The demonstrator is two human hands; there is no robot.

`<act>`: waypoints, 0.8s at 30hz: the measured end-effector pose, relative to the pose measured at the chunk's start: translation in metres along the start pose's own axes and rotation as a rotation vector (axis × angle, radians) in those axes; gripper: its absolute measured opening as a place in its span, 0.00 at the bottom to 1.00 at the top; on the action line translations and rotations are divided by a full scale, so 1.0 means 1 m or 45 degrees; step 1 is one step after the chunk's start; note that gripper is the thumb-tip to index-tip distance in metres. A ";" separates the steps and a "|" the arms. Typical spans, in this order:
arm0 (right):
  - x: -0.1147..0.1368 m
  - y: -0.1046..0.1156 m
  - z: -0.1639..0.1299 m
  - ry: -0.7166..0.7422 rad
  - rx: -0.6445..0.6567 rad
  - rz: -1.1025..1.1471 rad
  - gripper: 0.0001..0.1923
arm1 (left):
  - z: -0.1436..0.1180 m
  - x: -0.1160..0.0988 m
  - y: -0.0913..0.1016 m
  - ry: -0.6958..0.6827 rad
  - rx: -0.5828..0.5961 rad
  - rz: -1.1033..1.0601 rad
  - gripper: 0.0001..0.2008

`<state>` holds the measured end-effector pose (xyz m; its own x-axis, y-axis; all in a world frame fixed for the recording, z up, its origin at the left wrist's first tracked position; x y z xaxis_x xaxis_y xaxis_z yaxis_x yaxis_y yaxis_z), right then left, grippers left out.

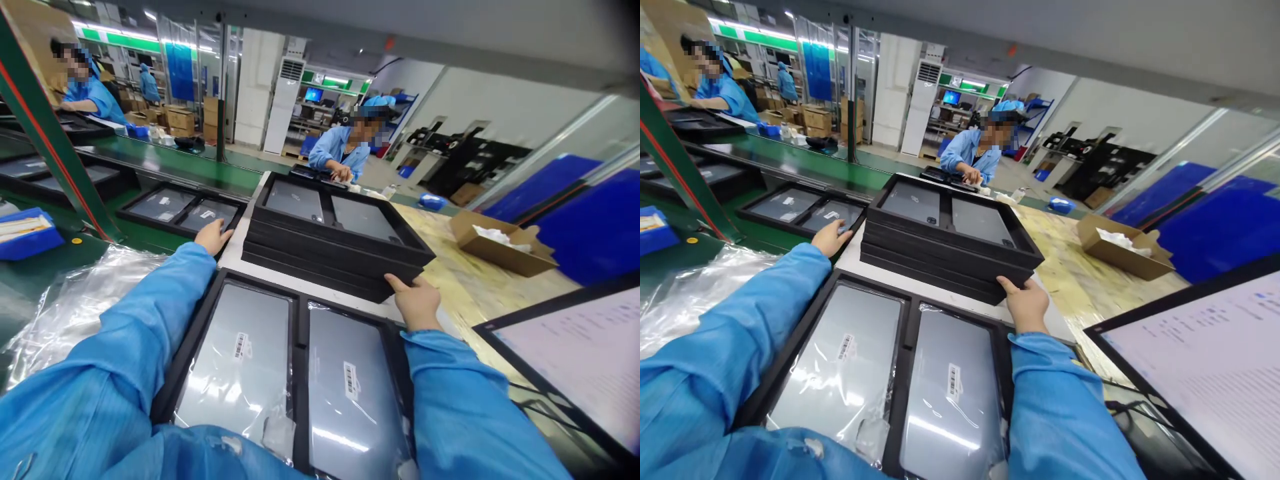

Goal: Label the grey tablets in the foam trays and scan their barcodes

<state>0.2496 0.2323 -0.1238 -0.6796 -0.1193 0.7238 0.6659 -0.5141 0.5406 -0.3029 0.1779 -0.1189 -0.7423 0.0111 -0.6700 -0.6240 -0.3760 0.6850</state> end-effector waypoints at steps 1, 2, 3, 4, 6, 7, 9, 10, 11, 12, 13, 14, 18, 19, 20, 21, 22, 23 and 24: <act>0.003 0.003 0.000 -0.061 -0.001 -0.053 0.18 | -0.002 0.012 0.007 0.021 0.010 0.074 0.25; 0.006 0.006 0.000 -0.111 0.002 -0.094 0.17 | -0.003 0.023 0.011 0.029 0.027 0.137 0.22; 0.011 0.009 -0.001 -0.140 0.009 -0.119 0.16 | -0.005 0.030 0.014 0.028 0.043 0.186 0.19; 0.016 0.011 -0.002 -0.151 0.026 -0.130 0.16 | -0.005 0.034 0.015 0.025 0.051 0.221 0.16; 0.029 0.014 -0.007 -0.169 0.096 -0.124 0.17 | -0.004 0.037 0.014 0.024 0.033 0.261 0.12; 0.036 0.016 -0.010 -0.194 0.120 -0.121 0.19 | -0.003 0.035 0.014 0.025 0.005 0.267 0.11; 0.051 0.021 -0.019 -0.291 0.102 -0.105 0.31 | 0.000 0.029 0.017 0.027 -0.088 0.255 0.10; 0.059 0.025 -0.024 -0.338 0.047 -0.076 0.41 | 0.001 0.025 0.021 0.029 -0.153 0.241 0.09; 0.068 0.029 -0.031 -0.364 -0.031 -0.030 0.49 | 0.002 0.021 0.029 0.031 -0.227 0.224 0.09; 0.078 0.035 -0.038 -0.357 -0.115 0.027 0.54 | 0.004 0.016 0.038 0.034 -0.304 0.206 0.09; 0.088 0.041 -0.046 -0.307 -0.171 0.087 0.55 | 0.004 0.011 0.050 0.037 -0.377 0.193 0.09; 0.099 0.047 -0.054 -0.224 -0.197 0.144 0.54 | 0.004 0.006 0.063 0.028 -0.455 0.178 0.10; 0.150 0.071 -0.096 0.255 -0.020 0.306 0.49 | -0.006 -0.032 0.122 -0.190 -0.865 -0.021 0.08; 0.163 0.077 -0.108 0.374 0.056 0.323 0.47 | -0.013 -0.044 0.137 -0.250 -0.976 -0.098 0.09; 0.177 0.081 -0.121 0.482 0.135 0.337 0.44 | -0.021 -0.056 0.150 -0.297 -1.070 -0.170 0.09; 0.189 0.085 -0.134 0.568 0.226 0.358 0.41 | -0.032 -0.069 0.162 -0.338 -1.134 -0.223 0.09; 0.202 0.086 -0.146 0.616 0.336 0.400 0.39 | -0.045 -0.083 0.172 -0.395 -1.172 -0.258 0.09; 0.213 0.086 -0.157 0.617 0.467 0.474 0.37 | -0.060 -0.098 0.180 -0.483 -1.184 -0.274 0.08; 0.223 0.084 -0.167 0.575 0.615 0.574 0.36 | -0.078 -0.113 0.186 -0.591 -1.173 -0.269 0.08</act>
<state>0.1030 0.0202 0.0112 -0.3035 -0.6132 0.7293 0.8955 0.0779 0.4382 -0.3159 0.0344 0.0614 -0.7823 0.4389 -0.4420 -0.4690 -0.8820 -0.0457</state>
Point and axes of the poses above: each hand's wrist, its own z-axis towards the middle knuckle, its own y-axis out of the back of the hand, x = y × z, the point moved 3 cm from there along z, towards the middle knuckle, and after that the axes turned 3 degrees about z, right-handed, at the moved point
